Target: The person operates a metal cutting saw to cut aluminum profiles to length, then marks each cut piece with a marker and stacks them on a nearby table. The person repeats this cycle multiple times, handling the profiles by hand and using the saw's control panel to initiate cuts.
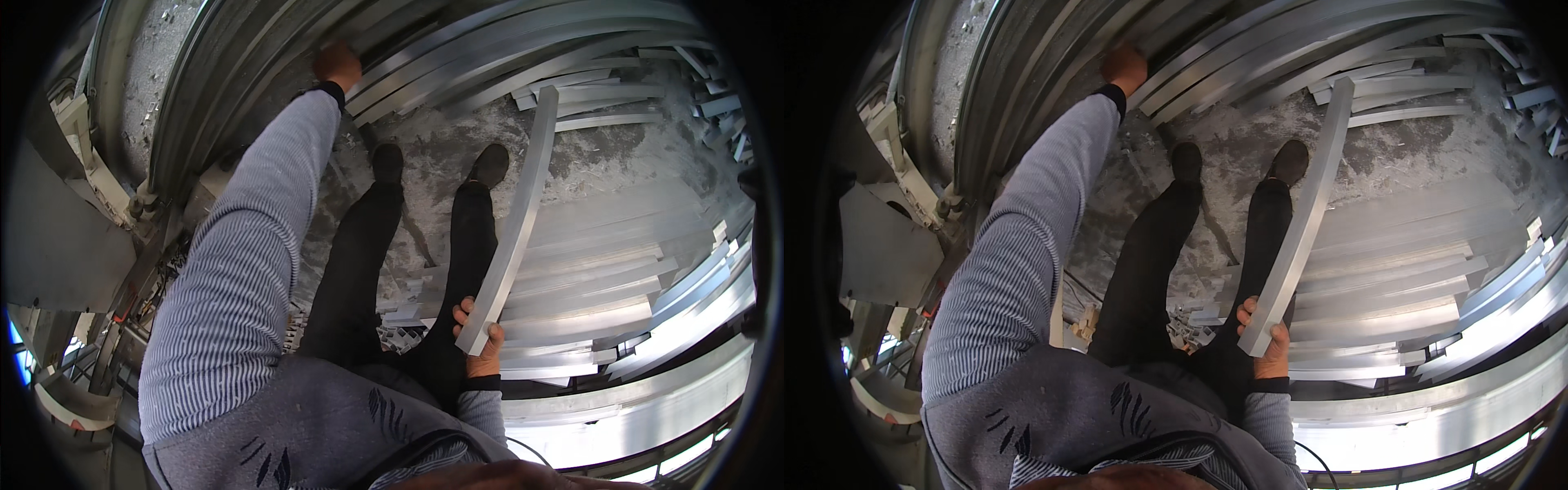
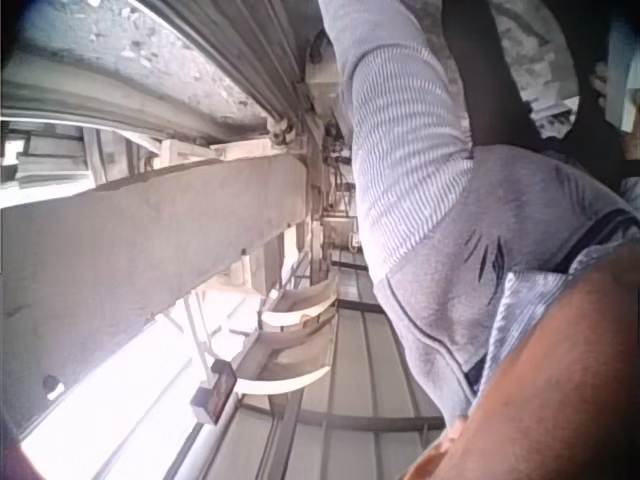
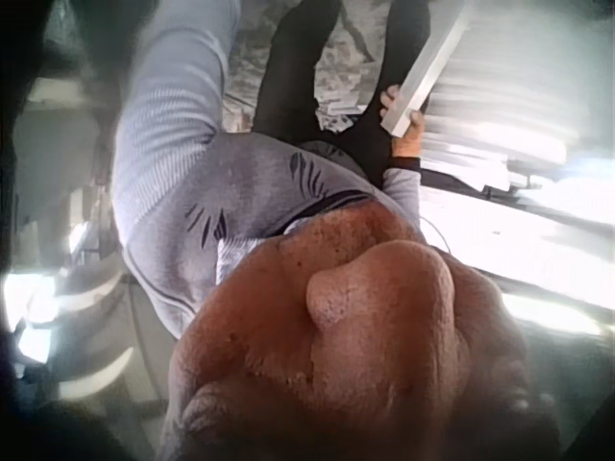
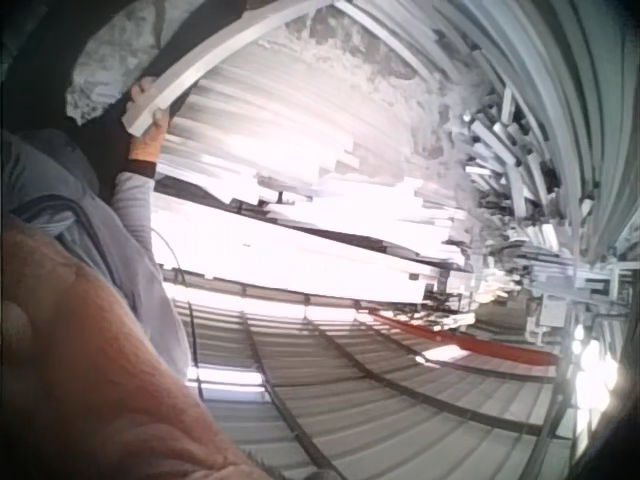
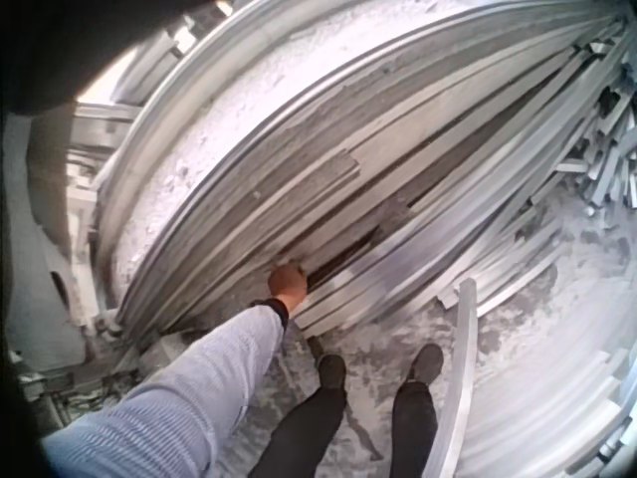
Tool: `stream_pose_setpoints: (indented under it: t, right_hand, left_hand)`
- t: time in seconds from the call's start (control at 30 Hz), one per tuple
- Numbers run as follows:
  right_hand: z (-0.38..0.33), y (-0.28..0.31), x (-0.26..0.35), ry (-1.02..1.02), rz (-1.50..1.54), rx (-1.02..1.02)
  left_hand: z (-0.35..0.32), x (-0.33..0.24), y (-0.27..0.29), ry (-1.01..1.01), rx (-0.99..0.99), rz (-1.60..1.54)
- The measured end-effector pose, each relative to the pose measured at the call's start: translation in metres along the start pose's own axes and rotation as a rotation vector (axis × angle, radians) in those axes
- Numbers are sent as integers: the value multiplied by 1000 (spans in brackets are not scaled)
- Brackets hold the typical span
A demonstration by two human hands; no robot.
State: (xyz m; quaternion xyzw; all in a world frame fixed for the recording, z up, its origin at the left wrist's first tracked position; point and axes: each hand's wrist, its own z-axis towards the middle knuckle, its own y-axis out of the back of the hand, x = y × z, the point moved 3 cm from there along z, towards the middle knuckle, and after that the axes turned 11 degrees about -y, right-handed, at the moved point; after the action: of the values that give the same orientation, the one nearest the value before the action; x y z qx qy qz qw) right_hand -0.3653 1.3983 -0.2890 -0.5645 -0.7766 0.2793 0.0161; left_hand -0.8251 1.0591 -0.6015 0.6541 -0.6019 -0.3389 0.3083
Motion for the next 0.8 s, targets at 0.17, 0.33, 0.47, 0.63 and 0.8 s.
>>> stream_pose_setpoints:
  t: [0.17, 0.33, 0.47, 0.63, 0.8]
  right_hand:
    - [2, -3, 6, -9, -12, -1]
    - [4, 4, 7, -69, 0, 0]
    - [5, 4, 6, -67, -15, -48]
    - [5, -1, 4, -72, -11, -55]
    - [5, 15, -1, -118, 8, -69]
  left_hand:
    - [-31, 17, -72, -234, -11, -12]
    - [-29, 25, -93, -247, 36, 54]
    - [-37, 22, -81, -266, 181, 54]
    - [-55, 31, -65, -318, 227, -214]
    - [-39, 73, -96, -277, 152, -546]
